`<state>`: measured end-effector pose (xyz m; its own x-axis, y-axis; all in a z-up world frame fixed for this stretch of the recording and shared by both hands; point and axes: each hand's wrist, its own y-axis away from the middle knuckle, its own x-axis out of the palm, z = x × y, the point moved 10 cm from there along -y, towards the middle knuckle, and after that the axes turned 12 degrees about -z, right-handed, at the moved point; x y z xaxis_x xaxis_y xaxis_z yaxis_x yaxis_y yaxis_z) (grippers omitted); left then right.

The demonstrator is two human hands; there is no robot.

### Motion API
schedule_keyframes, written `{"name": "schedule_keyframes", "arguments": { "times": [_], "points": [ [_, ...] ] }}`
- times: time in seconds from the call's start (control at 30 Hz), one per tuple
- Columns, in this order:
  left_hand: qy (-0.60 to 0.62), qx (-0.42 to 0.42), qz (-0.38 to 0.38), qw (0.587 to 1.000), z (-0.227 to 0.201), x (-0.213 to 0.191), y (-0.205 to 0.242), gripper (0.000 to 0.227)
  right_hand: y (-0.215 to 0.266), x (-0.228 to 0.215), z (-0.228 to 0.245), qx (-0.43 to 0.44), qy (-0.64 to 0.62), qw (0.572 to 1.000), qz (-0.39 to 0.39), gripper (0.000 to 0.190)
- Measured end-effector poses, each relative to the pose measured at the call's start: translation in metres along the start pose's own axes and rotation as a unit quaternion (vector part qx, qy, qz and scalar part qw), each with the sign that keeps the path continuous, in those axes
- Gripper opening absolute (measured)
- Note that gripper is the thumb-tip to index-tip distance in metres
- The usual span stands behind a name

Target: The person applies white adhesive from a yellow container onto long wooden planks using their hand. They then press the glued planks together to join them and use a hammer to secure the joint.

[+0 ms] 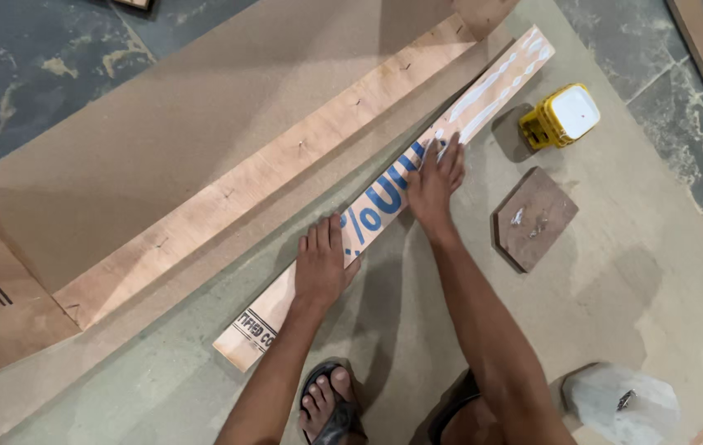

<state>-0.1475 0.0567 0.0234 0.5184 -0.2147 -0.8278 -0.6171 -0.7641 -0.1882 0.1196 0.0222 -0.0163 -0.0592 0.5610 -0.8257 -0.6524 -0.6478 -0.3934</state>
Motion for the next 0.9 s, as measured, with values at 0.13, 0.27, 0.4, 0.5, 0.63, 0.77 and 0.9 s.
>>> {"name": "schedule_keyframes", "arguments": {
  "times": [0.13,0.27,0.4,0.5,0.63,0.77,0.9],
  "points": [
    [0.011,-0.005,0.005,1.000,-0.002,-0.003,0.000,0.090,0.024,-0.010,0.031,0.003,-0.005,0.999,0.036,0.076],
    [-0.011,0.006,0.000,1.000,-0.003,-0.002,0.003,0.096,0.047,-0.013,0.056,-0.021,0.029,0.995,0.091,0.078],
    [-0.009,0.008,0.002,1.000,-0.001,0.004,0.007,0.097,0.063,-0.018,0.079,-0.033,0.037,0.992,0.116,0.080],
    [0.003,0.004,-0.001,1.000,0.001,0.005,0.004,0.097,0.070,-0.021,0.098,-0.056,0.067,0.986,0.140,0.080],
    [0.003,0.007,-0.019,1.000,-0.001,0.002,0.007,0.095,0.094,-0.032,0.113,-0.115,0.078,0.974,0.179,0.071],
    [0.031,-0.022,0.002,0.999,0.003,0.007,0.002,0.095,0.058,-0.062,0.070,-0.077,0.046,0.993,0.075,0.077],
    [0.010,-0.005,-0.021,1.000,-0.003,0.002,0.001,0.093,-0.020,-0.109,-0.047,0.045,-0.024,0.998,-0.041,0.095]
  ]
}}
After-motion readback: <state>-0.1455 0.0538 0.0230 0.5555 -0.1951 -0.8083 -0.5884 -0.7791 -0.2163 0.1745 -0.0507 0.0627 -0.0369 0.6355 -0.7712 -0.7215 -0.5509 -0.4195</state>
